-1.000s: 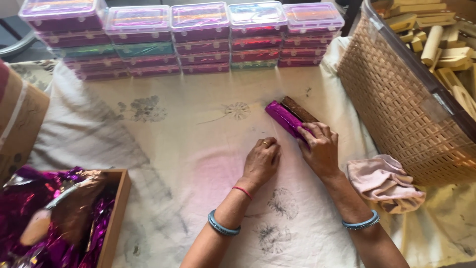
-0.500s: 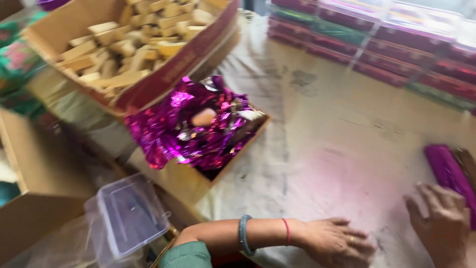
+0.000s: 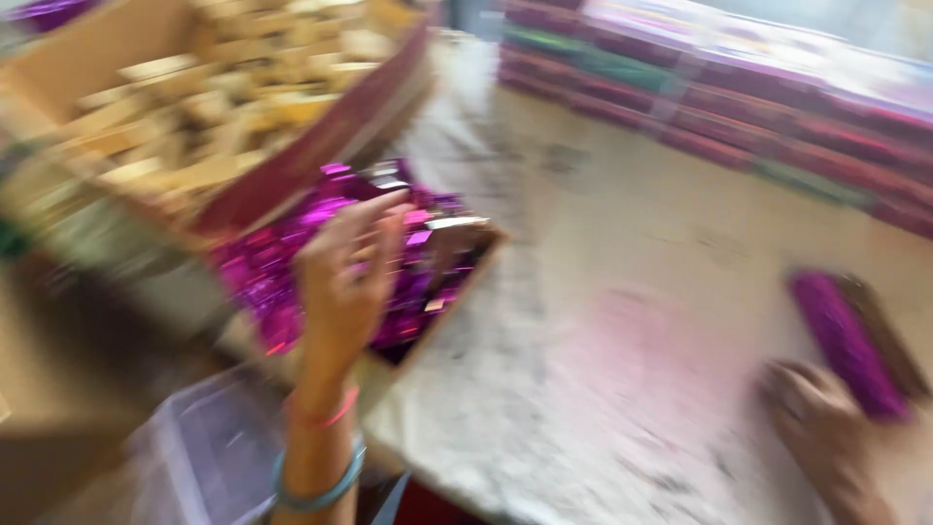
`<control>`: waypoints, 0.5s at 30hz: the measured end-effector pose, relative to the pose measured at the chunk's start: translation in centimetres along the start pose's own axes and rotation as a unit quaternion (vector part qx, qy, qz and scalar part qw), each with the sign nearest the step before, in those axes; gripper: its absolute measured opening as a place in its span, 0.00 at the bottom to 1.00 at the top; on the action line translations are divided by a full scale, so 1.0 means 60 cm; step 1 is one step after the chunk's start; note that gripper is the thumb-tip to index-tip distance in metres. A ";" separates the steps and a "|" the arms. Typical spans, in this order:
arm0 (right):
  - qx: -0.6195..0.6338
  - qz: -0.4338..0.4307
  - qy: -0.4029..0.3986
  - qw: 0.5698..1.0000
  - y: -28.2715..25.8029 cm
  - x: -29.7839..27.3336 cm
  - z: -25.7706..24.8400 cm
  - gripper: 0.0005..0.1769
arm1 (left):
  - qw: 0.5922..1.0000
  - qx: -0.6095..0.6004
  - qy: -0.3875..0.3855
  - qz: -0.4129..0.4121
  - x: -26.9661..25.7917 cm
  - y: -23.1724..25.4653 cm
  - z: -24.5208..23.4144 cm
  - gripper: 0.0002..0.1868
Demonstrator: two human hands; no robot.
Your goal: The person retrieves a rectangular wooden object from a basket and wipes it with a cloth. They then place the object onto a sheet of metallic foil and wrap it tightly, folding the edges to enclose the item completely.
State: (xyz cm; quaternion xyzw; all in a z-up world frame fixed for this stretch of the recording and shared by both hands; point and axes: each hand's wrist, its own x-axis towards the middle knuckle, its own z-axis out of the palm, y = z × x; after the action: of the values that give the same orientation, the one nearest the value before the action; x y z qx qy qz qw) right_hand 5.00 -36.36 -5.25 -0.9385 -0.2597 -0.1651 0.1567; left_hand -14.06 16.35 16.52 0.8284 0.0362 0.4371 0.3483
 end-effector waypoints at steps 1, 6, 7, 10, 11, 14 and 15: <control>-0.019 0.034 0.004 0.999 -0.030 0.008 -0.007 0.17 | 0.999 -0.030 -0.024 0.010 -0.011 0.007 0.006 0.10; 0.007 -0.070 0.015 0.997 -0.118 0.021 -0.097 0.10 | 0.973 -0.144 -0.180 -0.027 -0.032 0.026 0.130 0.16; -0.014 -0.034 0.027 0.999 -0.120 0.005 -0.134 0.10 | 0.964 -0.171 -0.205 -0.006 -0.029 0.026 0.175 0.16; -0.018 -0.019 0.060 0.998 -0.121 -0.013 -0.230 0.12 | 0.942 -0.122 -0.306 0.059 -0.040 0.023 0.285 0.19; -0.059 -0.001 0.093 0.994 -0.110 -0.026 -0.263 0.11 | 0.927 -0.084 -0.364 0.024 -0.046 0.022 0.324 0.21; -0.116 0.012 0.170 0.978 -0.027 -0.062 -0.359 0.10 | 0.895 -0.052 -0.442 -0.007 -0.070 0.008 0.421 0.22; -0.130 0.009 0.214 0.968 0.008 -0.075 -0.392 0.10 | 0.883 -0.058 -0.466 -0.004 -0.076 0.002 0.453 0.22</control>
State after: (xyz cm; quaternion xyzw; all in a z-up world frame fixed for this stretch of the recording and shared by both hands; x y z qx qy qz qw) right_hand -3.74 -47.64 13.99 -0.8959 -0.1883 -0.3928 0.0871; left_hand 3.43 -0.24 3.21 0.9146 -0.1529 0.0002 0.3743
